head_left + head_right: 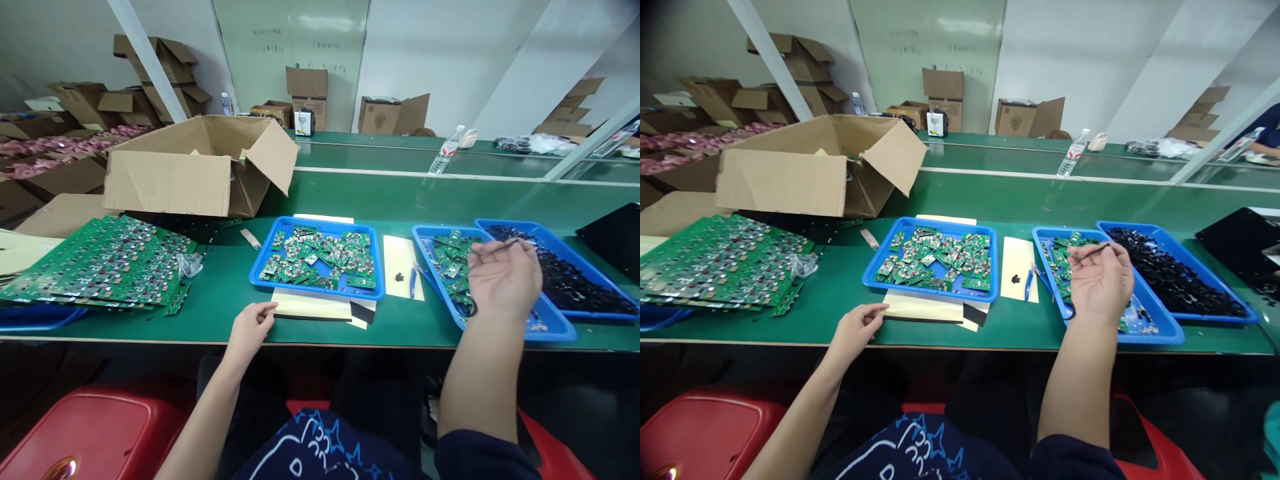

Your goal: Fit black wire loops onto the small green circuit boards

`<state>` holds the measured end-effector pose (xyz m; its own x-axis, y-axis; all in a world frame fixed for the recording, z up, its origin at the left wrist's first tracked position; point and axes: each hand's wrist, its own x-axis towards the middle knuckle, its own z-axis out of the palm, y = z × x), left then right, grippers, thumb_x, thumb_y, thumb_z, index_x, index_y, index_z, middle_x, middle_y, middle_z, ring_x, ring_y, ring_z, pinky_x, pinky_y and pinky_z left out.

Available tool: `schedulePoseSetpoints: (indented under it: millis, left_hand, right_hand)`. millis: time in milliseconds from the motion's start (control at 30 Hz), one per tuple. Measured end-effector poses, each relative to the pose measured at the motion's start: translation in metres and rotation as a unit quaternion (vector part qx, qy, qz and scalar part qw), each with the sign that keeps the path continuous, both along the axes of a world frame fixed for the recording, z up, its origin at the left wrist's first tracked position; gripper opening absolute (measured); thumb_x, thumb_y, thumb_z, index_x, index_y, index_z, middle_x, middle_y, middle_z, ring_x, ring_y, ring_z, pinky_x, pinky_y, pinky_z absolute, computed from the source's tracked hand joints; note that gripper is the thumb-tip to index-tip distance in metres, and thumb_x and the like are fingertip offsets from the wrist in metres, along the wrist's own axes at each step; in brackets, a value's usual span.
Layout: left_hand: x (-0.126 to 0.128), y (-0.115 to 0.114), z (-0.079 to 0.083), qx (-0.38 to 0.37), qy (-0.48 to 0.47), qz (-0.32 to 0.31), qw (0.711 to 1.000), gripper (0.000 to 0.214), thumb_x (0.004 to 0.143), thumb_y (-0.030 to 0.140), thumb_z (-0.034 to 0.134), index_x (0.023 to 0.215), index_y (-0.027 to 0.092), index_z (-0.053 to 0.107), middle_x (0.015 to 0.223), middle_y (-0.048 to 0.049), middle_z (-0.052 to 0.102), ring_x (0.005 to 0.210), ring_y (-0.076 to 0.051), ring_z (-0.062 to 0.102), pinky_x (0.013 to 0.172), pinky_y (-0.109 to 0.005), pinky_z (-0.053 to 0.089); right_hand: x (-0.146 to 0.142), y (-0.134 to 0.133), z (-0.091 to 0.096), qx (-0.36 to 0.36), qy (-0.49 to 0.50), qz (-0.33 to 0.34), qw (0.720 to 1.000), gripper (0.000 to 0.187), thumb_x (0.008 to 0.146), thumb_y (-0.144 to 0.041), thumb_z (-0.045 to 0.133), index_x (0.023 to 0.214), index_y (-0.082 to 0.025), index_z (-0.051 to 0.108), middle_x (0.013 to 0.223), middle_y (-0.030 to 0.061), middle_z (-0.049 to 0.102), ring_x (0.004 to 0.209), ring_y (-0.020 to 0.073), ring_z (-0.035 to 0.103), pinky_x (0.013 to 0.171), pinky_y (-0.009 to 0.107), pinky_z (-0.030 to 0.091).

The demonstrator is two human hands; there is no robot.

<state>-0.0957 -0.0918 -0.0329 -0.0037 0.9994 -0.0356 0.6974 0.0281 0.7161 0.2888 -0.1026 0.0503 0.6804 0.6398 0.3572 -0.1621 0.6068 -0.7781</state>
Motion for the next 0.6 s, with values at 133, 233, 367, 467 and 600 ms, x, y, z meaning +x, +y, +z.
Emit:
schedulePoseSetpoints:
  millis: [133, 233, 367, 467, 600]
  left_hand:
    - [-0.001, 0.000, 0.010, 0.094, 0.269, -0.021, 0.958, 0.042, 0.079, 0.028, 0.047, 0.114, 0.008, 0.056, 0.084, -0.0133, 0.060, 0.084, -0.029, 0.059, 0.079, -0.040, 0.048]
    - [0.008, 0.013, 0.025, 0.131, 0.329, -0.052, 0.934, 0.040, 0.080, 0.030, 0.048, 0.113, 0.007, 0.054, 0.095, -0.0168, 0.057, 0.094, -0.032, 0.055, 0.083, -0.042, 0.045]
    - [0.041, 0.050, 0.039, 0.157, 0.257, -0.201, 0.932, 0.032, 0.082, 0.027, 0.048, 0.110, 0.013, 0.057, 0.103, -0.0132, 0.056, 0.100, -0.027, 0.054, 0.090, -0.038, 0.042]
    - [0.064, 0.076, 0.039, 0.131, 0.240, -0.278, 0.921, 0.023, 0.078, 0.025, 0.056, 0.097, 0.014, 0.064, 0.100, -0.0137, 0.058, 0.097, -0.029, 0.055, 0.085, -0.041, 0.044]
    - [0.071, 0.089, 0.040, 0.133, 0.227, -0.320, 0.910, 0.005, 0.074, 0.017, 0.061, 0.076, 0.017, 0.065, 0.086, -0.0087, 0.061, 0.087, -0.025, 0.058, 0.078, -0.035, 0.046]
  right_hand:
    - [-0.015, 0.031, 0.001, -0.043, -0.061, 0.108, 0.991, 0.015, 0.065, -0.018, 0.063, 0.076, -0.023, 0.055, 0.061, -0.0048, 0.059, 0.055, 0.0109, 0.058, 0.056, 0.027, 0.049]
    - [-0.034, 0.062, -0.009, -0.073, -0.105, 0.188, 0.974, 0.021, 0.067, -0.019, 0.064, 0.082, -0.022, 0.050, 0.059, -0.0066, 0.057, 0.053, 0.0095, 0.058, 0.057, 0.026, 0.049]
    - [-0.061, 0.093, -0.018, -0.116, -0.139, 0.284, 0.942, 0.021, 0.070, -0.026, 0.061, 0.085, -0.021, 0.047, 0.058, -0.0074, 0.057, 0.052, 0.0095, 0.058, 0.054, 0.025, 0.048]
    - [-0.078, 0.104, -0.023, -0.148, -0.122, 0.328, 0.925, 0.025, 0.068, -0.030, 0.062, 0.085, -0.022, 0.046, 0.053, -0.0101, 0.053, 0.049, 0.0090, 0.056, 0.051, 0.023, 0.047]
    - [-0.088, 0.110, -0.039, -0.225, -0.086, 0.376, 0.894, 0.034, 0.063, -0.032, 0.067, 0.085, -0.022, 0.043, 0.047, -0.0136, 0.046, 0.046, 0.0089, 0.057, 0.050, 0.021, 0.046]
